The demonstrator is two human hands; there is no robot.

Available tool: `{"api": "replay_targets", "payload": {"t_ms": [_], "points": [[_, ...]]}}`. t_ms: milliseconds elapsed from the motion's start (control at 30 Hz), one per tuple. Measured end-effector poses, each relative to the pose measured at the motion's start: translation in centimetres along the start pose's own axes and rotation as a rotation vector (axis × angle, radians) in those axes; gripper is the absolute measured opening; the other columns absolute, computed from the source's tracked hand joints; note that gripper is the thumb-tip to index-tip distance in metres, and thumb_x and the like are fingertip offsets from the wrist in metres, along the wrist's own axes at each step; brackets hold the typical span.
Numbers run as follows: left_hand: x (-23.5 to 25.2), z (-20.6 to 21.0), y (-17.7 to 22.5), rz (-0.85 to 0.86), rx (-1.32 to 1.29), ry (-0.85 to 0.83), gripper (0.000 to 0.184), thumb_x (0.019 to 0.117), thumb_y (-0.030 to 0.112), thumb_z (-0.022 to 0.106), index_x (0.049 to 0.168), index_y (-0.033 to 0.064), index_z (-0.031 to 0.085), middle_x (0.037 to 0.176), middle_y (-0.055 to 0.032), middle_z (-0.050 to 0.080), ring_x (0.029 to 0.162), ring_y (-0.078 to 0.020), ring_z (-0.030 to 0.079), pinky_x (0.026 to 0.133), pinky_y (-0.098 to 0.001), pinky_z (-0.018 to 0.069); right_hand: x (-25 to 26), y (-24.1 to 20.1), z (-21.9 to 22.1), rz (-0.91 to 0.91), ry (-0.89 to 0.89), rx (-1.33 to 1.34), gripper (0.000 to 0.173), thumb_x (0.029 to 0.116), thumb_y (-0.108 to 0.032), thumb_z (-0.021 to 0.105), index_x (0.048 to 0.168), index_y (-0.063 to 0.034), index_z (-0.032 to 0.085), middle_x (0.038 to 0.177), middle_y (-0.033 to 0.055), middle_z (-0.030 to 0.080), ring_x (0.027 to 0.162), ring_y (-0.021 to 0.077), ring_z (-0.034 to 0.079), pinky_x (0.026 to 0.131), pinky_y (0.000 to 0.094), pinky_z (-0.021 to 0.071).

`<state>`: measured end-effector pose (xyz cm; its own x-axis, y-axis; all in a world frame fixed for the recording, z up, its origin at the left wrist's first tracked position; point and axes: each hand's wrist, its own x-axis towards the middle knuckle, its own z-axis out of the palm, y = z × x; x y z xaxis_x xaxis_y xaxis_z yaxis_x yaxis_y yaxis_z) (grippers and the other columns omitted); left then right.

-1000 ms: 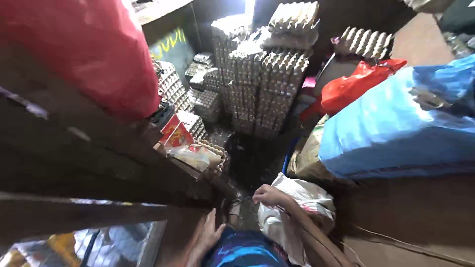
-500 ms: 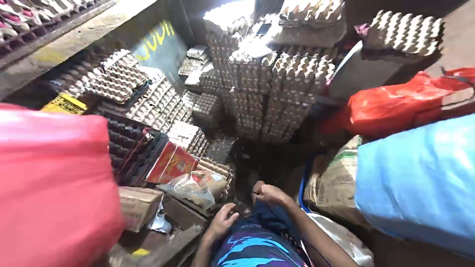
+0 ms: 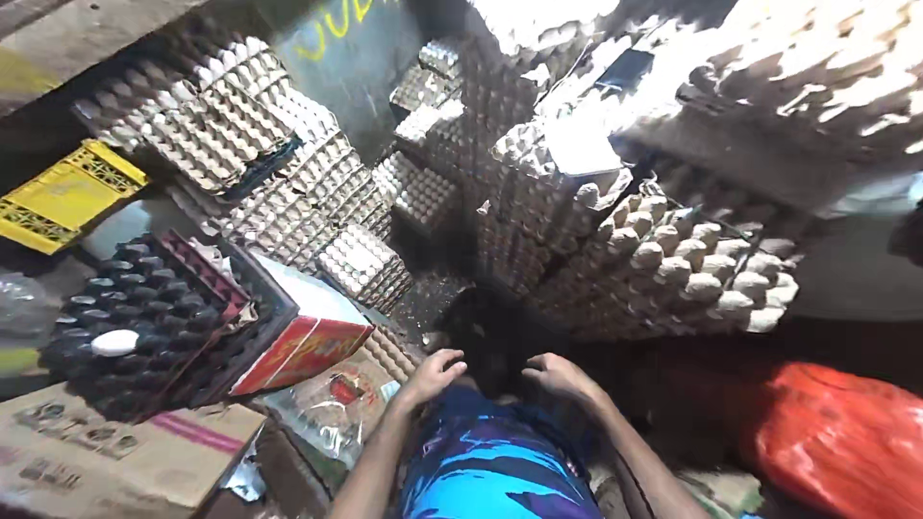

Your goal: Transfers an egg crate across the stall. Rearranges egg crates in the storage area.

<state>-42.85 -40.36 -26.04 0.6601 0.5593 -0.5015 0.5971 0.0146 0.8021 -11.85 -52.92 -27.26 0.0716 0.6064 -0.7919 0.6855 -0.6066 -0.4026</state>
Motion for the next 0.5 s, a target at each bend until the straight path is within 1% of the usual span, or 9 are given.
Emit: {"api": "replay_targets", "payload": {"t_ms": [67,100,167,267,333,433,500], "points": [[1.0,-0.9,0.4,-0.047,-0.026,0.115,0.052,0.1025,0.047,0.054,0.139,0.0111,0.062,0.142,-0.0095,0.061,0.131,-0.0182,0.058,0.114,-0.0425,0.0457,1.8,-0.4,-3.0,0.024,0.002,-0.053,0.054,0.0955,-0.060,0.057,0.130,-0.0205,0.070,0.123,0.0131,0.072,0.119,0.0335,0.066,0.100,0.0656,0.0499],[1.3,-1.4,0.3,-0.081,-0.039,0.159,0.051,0.1026,0.047,0.054,0.138,0.0110,0.063,0.141,-0.0096,0.061,0.130,-0.0180,0.059,0.113,-0.0425,0.0465,2.6,-1.0,-4.4,0.006,0.008,-0.056,0.053,0.0960,-0.059,0.056,0.130,-0.0212,0.070,0.123,0.0122,0.072,0.120,0.0326,0.066,0.101,0.0652,0.0497],[1.8,-2.0,-0.4,-0.151,-0.066,0.184,0.051,0.1025,0.047,0.055,0.138,0.0103,0.063,0.140,-0.0109,0.062,0.129,-0.0191,0.059,0.113,-0.0436,0.0465,4.3,-2.3,-6.4,-0.086,0.016,-0.010,0.052,0.0978,-0.060,0.053,0.130,-0.0233,0.071,0.125,0.0088,0.072,0.121,0.0284,0.066,0.103,0.0626,0.0497],[3.0,-2.5,-0.9,-0.250,-0.056,0.138,0.053,0.1018,0.047,0.056,0.137,0.0087,0.063,0.139,-0.0133,0.062,0.130,-0.0219,0.059,0.113,-0.0460,0.0453,6.6,-4.9,-7.8,-0.176,-0.008,0.016,0.051,0.0978,-0.059,0.052,0.131,-0.0250,0.070,0.125,0.0061,0.072,0.120,0.0252,0.066,0.103,0.0610,0.0503],[4.5,-2.8,-0.3,-0.305,-0.002,0.106,0.055,0.1016,0.050,0.055,0.138,0.0103,0.063,0.141,-0.0113,0.061,0.133,-0.0212,0.057,0.115,-0.0467,0.0431,8.1,-6.7,-8.2,-0.223,-0.066,-0.015,0.052,0.0968,-0.060,0.052,0.131,-0.0259,0.070,0.125,0.0054,0.072,0.120,0.0250,0.066,0.102,0.0608,0.0508],[8.1,-4.1,0.6,-0.293,0.067,0.076,0.057,0.1008,0.053,0.054,0.136,0.0101,0.065,0.143,-0.0110,0.060,0.135,-0.0218,0.054,0.116,-0.0477,0.0412,10.8,-9.5,-9.3,-0.307,-0.164,-0.028,0.052,0.0969,-0.061,0.053,0.129,-0.0236,0.071,0.121,0.0072,0.073,0.116,0.0259,0.068,0.100,0.0608,0.0520],[10.5,-5.8,1.3,-0.259,0.045,0.021,0.057,0.1017,0.053,0.053,0.137,0.0094,0.064,0.144,-0.0116,0.059,0.137,-0.0217,0.053,0.118,-0.0465,0.0398,13.2,-11.4,-10.4,-0.344,-0.198,-0.039,0.051,0.0971,-0.060,0.054,0.126,-0.0223,0.072,0.118,0.0080,0.073,0.113,0.0263,0.069,0.098,0.0611,0.0522]]}}
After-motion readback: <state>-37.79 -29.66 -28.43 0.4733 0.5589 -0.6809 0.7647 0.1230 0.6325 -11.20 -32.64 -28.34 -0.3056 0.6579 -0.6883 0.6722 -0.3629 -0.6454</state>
